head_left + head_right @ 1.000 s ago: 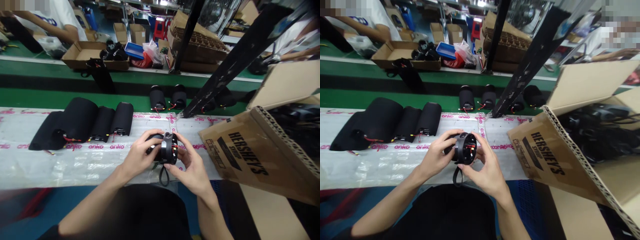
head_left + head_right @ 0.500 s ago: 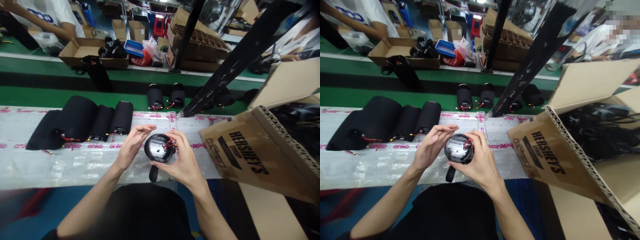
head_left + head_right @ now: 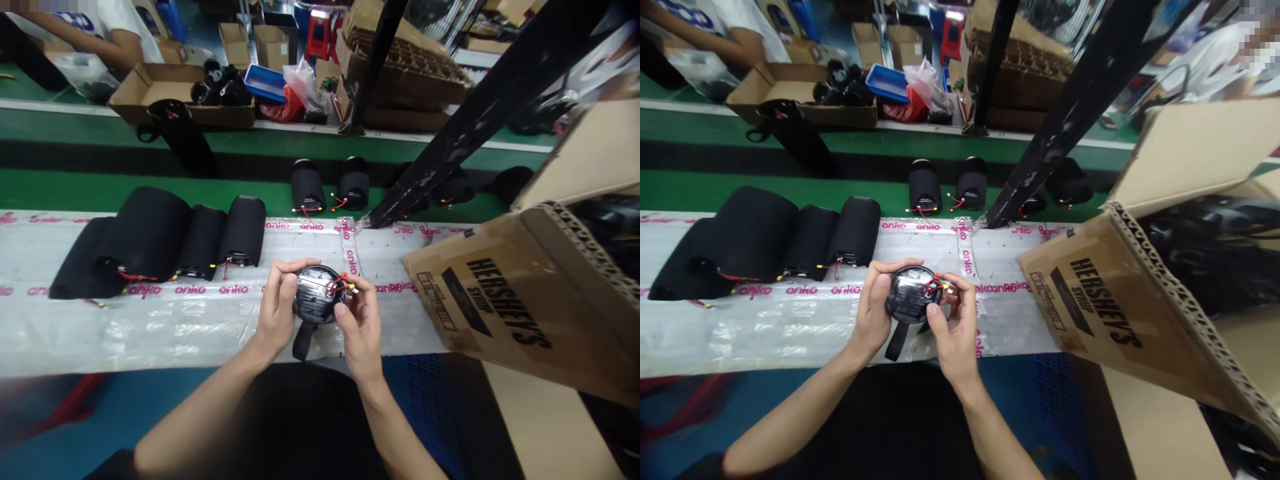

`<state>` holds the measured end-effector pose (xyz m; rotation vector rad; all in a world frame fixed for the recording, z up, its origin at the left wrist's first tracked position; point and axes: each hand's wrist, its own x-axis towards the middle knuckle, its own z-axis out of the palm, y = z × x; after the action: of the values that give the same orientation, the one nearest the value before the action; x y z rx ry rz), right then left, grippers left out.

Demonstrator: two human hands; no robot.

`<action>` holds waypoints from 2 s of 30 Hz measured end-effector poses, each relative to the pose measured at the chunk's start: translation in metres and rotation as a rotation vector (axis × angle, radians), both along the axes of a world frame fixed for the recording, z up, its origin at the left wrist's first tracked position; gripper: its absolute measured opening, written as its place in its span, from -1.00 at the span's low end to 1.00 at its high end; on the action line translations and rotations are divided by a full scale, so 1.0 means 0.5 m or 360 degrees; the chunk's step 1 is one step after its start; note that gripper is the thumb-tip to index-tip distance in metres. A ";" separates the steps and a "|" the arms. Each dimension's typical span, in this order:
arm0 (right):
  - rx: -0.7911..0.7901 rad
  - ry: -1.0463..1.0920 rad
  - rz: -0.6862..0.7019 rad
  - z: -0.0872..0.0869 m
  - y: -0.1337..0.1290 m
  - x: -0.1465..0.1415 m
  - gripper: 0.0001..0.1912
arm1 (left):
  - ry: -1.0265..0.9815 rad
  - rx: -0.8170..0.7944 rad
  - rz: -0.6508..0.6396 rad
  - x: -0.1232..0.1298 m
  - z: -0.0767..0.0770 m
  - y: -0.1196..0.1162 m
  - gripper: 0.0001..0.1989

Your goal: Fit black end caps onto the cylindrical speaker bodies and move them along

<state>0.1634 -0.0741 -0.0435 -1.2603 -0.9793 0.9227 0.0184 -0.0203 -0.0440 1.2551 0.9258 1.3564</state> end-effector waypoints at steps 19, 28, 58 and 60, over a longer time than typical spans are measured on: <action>0.0116 -0.0418 -0.0232 0.014 -0.010 -0.022 -0.76 | -0.0024 0.0350 0.0162 0.015 -0.037 0.001 -0.72; 0.0020 0.0023 -0.0268 0.030 0.012 -0.039 -0.77 | 0.0127 0.0093 -0.0177 -0.012 -0.008 0.009 -0.58; 0.0072 -0.0538 0.0393 -0.029 0.049 0.162 -0.64 | 0.0806 0.0272 -0.0966 -0.164 0.027 0.086 0.17; -0.0027 -0.0582 0.0274 -0.017 0.122 0.181 -0.62 | 0.0974 0.0252 -0.0865 -0.151 0.012 0.075 0.31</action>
<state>0.2540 -0.0129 -0.0520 -1.4046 -1.3870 0.8476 -0.0571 0.0172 -0.0377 1.9313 0.7943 0.6267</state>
